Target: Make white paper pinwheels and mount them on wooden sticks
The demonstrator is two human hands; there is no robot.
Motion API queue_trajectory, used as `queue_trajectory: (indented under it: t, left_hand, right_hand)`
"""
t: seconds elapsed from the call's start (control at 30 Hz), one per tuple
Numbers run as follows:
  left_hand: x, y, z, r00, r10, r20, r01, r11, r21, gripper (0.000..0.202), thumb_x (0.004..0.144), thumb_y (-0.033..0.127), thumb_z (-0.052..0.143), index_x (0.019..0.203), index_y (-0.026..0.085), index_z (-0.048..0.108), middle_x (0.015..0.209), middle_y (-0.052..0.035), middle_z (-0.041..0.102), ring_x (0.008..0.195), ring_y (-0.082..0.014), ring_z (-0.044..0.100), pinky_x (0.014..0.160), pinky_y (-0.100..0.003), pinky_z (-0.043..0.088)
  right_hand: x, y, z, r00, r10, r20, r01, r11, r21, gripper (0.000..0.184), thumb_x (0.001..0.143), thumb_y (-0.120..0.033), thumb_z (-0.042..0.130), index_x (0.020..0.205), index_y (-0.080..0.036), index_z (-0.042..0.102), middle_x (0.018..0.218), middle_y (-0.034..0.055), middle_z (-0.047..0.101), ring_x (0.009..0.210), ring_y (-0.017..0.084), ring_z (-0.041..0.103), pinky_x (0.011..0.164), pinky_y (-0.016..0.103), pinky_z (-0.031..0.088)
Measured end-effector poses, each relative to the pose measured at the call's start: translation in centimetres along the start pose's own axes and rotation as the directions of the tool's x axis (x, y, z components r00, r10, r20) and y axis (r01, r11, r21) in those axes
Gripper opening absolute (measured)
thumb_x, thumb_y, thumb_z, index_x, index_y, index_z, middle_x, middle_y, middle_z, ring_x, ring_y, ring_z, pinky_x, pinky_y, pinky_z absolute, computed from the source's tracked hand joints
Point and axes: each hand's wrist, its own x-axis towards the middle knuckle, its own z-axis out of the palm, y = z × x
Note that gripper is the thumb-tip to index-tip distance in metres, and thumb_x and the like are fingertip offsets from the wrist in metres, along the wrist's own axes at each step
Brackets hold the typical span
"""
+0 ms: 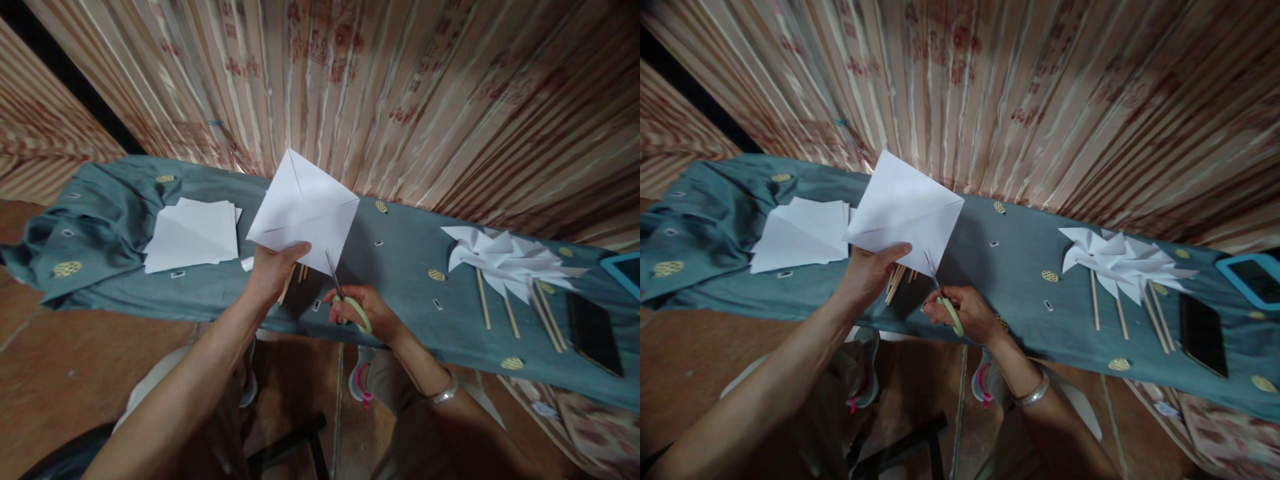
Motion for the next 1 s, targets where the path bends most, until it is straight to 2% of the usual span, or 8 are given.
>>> queue_trajectory:
  t: [0.33, 0.5, 0.73, 1.0]
  left_hand:
    - [-0.01, -0.06, -0.18, 1.000, -0.002, 0.005, 0.001, 1.000, 0.018, 0.056, 0.057, 0.020, 0.076, 0.111, 0.014, 0.061, 0.090, -0.0070, 0.072, 0.086, -0.0233, 0.066, 0.083, -0.038, 0.053]
    - [-0.03, -0.04, -0.28, 1.000, -0.023, 0.007, 0.023, 0.999, -0.041, 0.057, 0.056, 0.016, 0.075, 0.111, 0.013, 0.061, 0.088, -0.0062, 0.072, 0.083, -0.0226, 0.067, 0.083, -0.038, 0.053]
    - [-0.03, -0.05, -0.49, 0.999, -0.032, 0.007, 0.032, 0.999, -0.002, 0.047, 0.057, 0.018, 0.075, 0.102, 0.012, 0.064, 0.084, -0.0058, 0.071, 0.084, -0.0238, 0.067, 0.082, -0.038, 0.054]
    - [0.05, -0.15, -0.56, 0.999, -0.031, 0.010, 0.031, 0.999, -0.026, 0.053, 0.056, 0.015, 0.076, 0.108, 0.013, 0.062, 0.085, -0.0050, 0.071, 0.084, -0.0227, 0.067, 0.081, -0.036, 0.054]
  right_hand:
    - [0.11, 0.32, -0.02, 0.999, -0.044, 0.010, 0.045, 0.999, -0.017, 0.041, 0.070, -0.055, 0.070, 0.080, -0.015, 0.067, 0.059, -0.0001, 0.062, 0.053, 0.010, 0.053, 0.053, 0.021, 0.042]
    - [0.25, 0.78, -0.06, 0.998, -0.064, 0.008, 0.064, 0.998, -0.020, 0.040, 0.072, -0.054, 0.069, 0.080, -0.016, 0.067, 0.059, -0.0008, 0.061, 0.053, 0.009, 0.053, 0.053, 0.021, 0.042]
    - [0.30, 0.61, 0.28, 1.000, 0.003, -0.031, -0.002, 0.999, 0.045, 0.042, 0.062, -0.054, 0.076, 0.078, -0.016, 0.066, 0.057, -0.0022, 0.059, 0.052, 0.010, 0.054, 0.051, 0.021, 0.042]
    - [0.40, 0.35, 0.43, 0.998, 0.034, -0.046, -0.031, 0.996, 0.080, 0.041, 0.055, -0.048, 0.081, 0.075, -0.016, 0.066, 0.054, -0.0036, 0.059, 0.050, 0.009, 0.053, 0.050, 0.021, 0.041]
